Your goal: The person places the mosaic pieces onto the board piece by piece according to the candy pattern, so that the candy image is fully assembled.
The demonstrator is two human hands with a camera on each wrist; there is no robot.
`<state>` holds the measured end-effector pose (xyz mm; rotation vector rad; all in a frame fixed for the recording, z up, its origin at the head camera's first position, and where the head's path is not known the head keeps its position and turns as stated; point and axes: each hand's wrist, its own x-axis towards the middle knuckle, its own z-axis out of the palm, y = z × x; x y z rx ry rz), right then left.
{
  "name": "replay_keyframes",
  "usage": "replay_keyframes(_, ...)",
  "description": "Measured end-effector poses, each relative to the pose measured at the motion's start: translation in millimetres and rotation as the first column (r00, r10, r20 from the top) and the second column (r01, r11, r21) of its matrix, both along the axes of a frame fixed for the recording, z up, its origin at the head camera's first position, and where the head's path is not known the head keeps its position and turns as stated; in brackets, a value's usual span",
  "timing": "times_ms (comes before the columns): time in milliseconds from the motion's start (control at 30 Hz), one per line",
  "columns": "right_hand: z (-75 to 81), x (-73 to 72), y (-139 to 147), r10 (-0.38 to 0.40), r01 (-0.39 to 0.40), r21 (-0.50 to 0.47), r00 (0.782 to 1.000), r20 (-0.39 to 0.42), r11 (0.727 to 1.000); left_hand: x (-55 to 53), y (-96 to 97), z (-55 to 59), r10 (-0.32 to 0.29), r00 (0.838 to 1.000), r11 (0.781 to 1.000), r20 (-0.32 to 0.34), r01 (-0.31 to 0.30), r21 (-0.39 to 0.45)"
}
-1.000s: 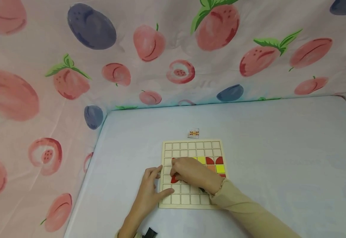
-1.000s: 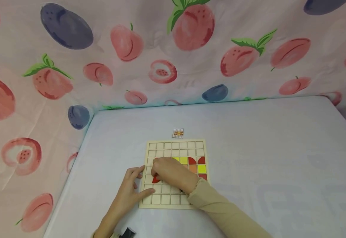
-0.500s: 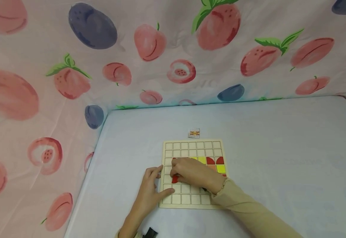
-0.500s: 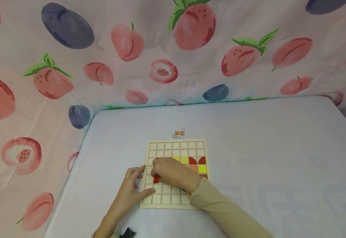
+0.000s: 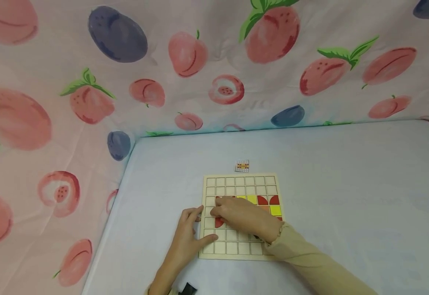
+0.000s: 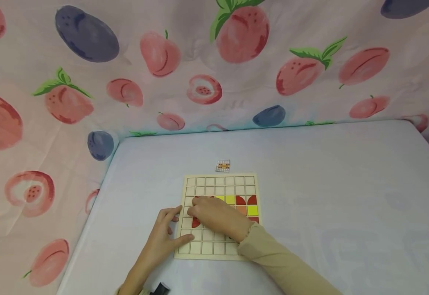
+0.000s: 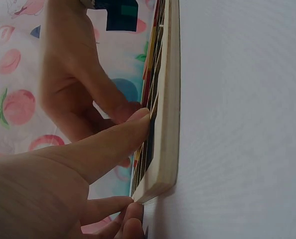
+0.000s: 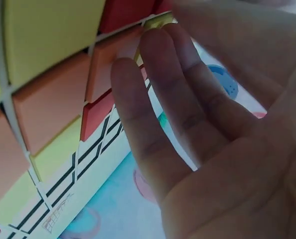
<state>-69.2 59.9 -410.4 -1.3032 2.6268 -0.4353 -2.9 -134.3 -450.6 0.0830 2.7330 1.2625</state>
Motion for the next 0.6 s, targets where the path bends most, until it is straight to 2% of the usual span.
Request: replay_keyframes(600, -5.3, 0.0, 1.4, -0.001, 0.001, -0.053, 1.000, 0.009, 0.999, 0.1, 0.6, 1.7, -0.002, 1.000, 1.000, -0.007, 0.002, -0.018)
